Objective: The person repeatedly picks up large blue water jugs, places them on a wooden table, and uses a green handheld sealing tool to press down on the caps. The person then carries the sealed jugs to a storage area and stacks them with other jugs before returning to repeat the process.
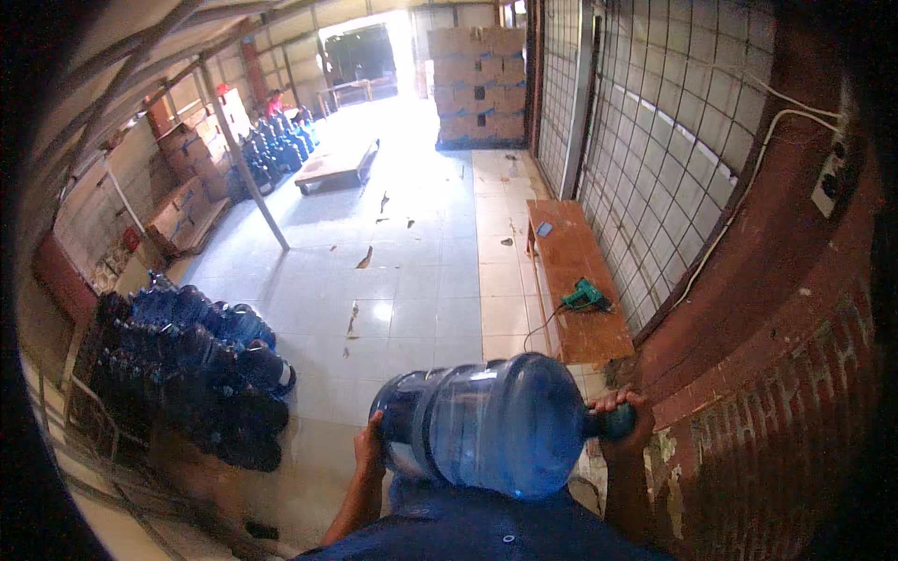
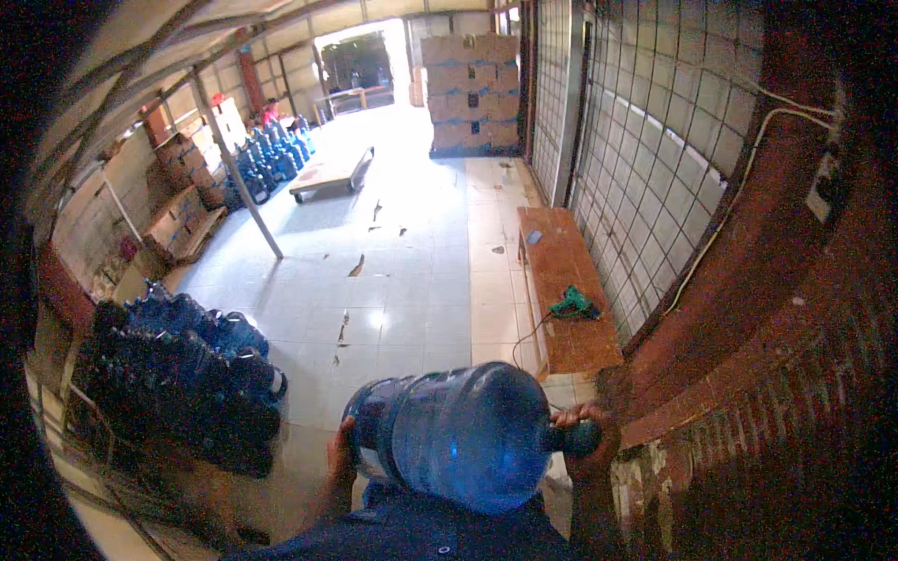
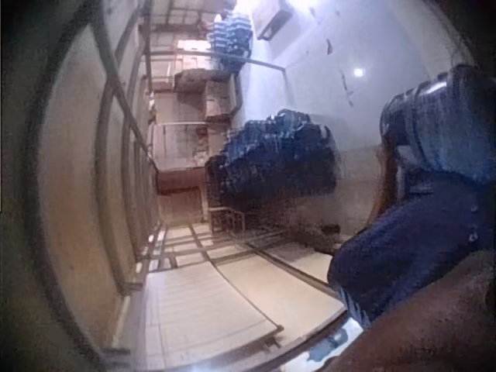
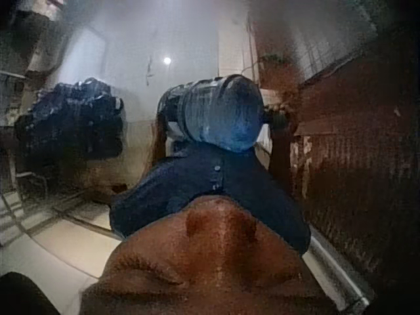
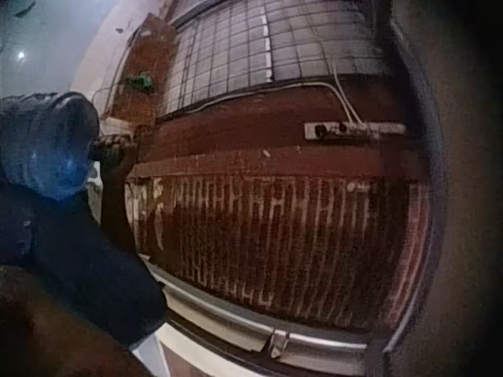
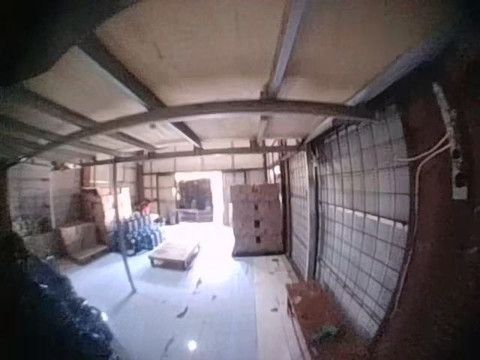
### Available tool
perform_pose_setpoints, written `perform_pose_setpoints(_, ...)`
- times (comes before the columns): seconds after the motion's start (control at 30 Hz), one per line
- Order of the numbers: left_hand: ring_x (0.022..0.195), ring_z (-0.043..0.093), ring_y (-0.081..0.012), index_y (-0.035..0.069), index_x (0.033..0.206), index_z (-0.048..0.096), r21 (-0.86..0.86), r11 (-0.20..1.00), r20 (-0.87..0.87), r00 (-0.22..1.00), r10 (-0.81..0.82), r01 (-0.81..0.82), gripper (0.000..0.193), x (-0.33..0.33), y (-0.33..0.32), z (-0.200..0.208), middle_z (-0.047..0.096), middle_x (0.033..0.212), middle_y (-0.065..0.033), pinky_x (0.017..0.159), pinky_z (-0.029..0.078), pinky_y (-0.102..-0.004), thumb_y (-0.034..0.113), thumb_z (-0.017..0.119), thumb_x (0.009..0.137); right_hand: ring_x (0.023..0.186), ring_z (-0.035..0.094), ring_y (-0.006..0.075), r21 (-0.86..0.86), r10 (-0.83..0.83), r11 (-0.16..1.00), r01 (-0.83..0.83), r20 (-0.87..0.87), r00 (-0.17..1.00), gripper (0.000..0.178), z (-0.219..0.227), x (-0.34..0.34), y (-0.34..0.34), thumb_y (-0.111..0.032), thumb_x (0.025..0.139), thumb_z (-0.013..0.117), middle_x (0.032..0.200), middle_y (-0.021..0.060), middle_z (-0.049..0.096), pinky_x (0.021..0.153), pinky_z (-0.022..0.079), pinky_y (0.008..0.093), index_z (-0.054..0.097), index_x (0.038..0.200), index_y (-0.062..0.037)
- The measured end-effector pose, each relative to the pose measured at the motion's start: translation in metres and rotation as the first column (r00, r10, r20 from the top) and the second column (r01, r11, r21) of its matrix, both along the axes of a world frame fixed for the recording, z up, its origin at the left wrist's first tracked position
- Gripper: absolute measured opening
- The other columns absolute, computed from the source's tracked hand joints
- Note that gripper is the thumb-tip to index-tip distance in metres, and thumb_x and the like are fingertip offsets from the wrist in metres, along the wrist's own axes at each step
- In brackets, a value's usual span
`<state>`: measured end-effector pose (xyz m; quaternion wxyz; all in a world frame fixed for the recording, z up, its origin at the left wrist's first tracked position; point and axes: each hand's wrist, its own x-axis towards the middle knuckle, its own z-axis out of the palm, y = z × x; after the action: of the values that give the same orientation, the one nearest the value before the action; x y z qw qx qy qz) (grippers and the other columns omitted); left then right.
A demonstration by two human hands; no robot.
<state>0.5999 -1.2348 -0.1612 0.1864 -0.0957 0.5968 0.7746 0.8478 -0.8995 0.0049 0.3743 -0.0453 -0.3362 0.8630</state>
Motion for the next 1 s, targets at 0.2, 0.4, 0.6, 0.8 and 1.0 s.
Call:
perform_pose_setpoints(0.2, 0.084, 0.063, -0.0223, -0.010, 0.103, 0.064, 0.022, 0.998, -0.025, 0.998, -0.064, 0.064, 0.062, -0.171, 0.148, 0.015, 0.066, 0.098, -0.0142, 0.074, 0.050, -0.0348, 0.049, 0.071, 0.083, 0.075, 0.059, 0.0266, 0.059, -0.022, 0.998, 0.023, -0.020, 1.000, 0.020, 0.025, -0.162, 0.132, -0.025, 0.090, 0.054, 0.077, 0.0108, 0.059, 0.086, 0.048, 0.0469, 0.057, 0.087, -0.0056)
perform_pose_setpoints(0.4, 0.074, 0.062, -0.0179, -0.005, 0.090, 0.069, -0.097, 0.963, -0.093, 0.961, -0.261, 0.252, 0.053, -0.397, 0.306, -0.018, 0.067, 0.085, -0.0086, 0.066, 0.050, -0.0327, 0.048, 0.070, 0.085, 0.078, 0.059, 0.0262, -0.138, -0.291, 0.947, 0.289, 0.005, 0.957, 0.019, -0.005, -0.306, 0.247, -0.024, 0.091, 0.055, 0.080, 0.0106, 0.059, 0.087, 0.048, 0.0468, 0.057, 0.088, -0.0059)
perform_pose_setpoints(0.6, 0.069, 0.062, -0.0169, -0.005, 0.093, 0.071, -0.303, 0.810, 0.056, 0.858, -0.511, 0.502, 0.060, -0.544, 0.514, 0.046, 0.068, 0.081, -0.0076, 0.061, 0.048, -0.0295, 0.053, 0.075, 0.078, 0.080, 0.059, 0.0263, -0.186, -0.592, 0.766, 0.615, 0.168, 0.789, 0.018, -0.022, -0.385, 0.344, -0.024, 0.091, 0.057, 0.079, 0.0100, 0.058, 0.086, 0.049, 0.0469, 0.057, 0.089, -0.0066)
perform_pose_setpoints(0.8, 0.073, 0.064, -0.0230, -0.006, 0.090, 0.073, -0.675, 0.317, 0.205, 0.583, -0.786, 0.666, 0.069, -0.628, 0.749, 0.047, 0.069, 0.083, -0.0130, 0.069, 0.050, -0.0351, 0.061, 0.073, 0.073, 0.091, 0.060, 0.0279, -0.177, -0.775, 0.576, 0.798, 0.195, 0.602, 0.024, -0.059, -0.433, 0.425, -0.028, 0.097, 0.054, 0.092, 0.0131, 0.061, 0.085, 0.051, 0.0411, 0.058, 0.098, -0.0037)
perform_pose_setpoints(1.0, 0.093, 0.066, -0.0258, 0.000, 0.099, 0.074, -0.585, -0.013, 0.331, 0.224, -0.917, 0.811, 0.072, -0.661, 0.987, -0.060, 0.071, 0.100, -0.0184, 0.082, 0.050, -0.0374, 0.065, 0.072, 0.069, 0.097, 0.061, 0.0286, -0.045, -0.877, 0.233, 0.971, 0.422, 0.230, 0.031, -0.164, -0.460, 0.480, -0.031, 0.095, 0.056, 0.101, 0.0138, 0.064, 0.086, 0.050, 0.0435, 0.062, 0.107, -0.0036)
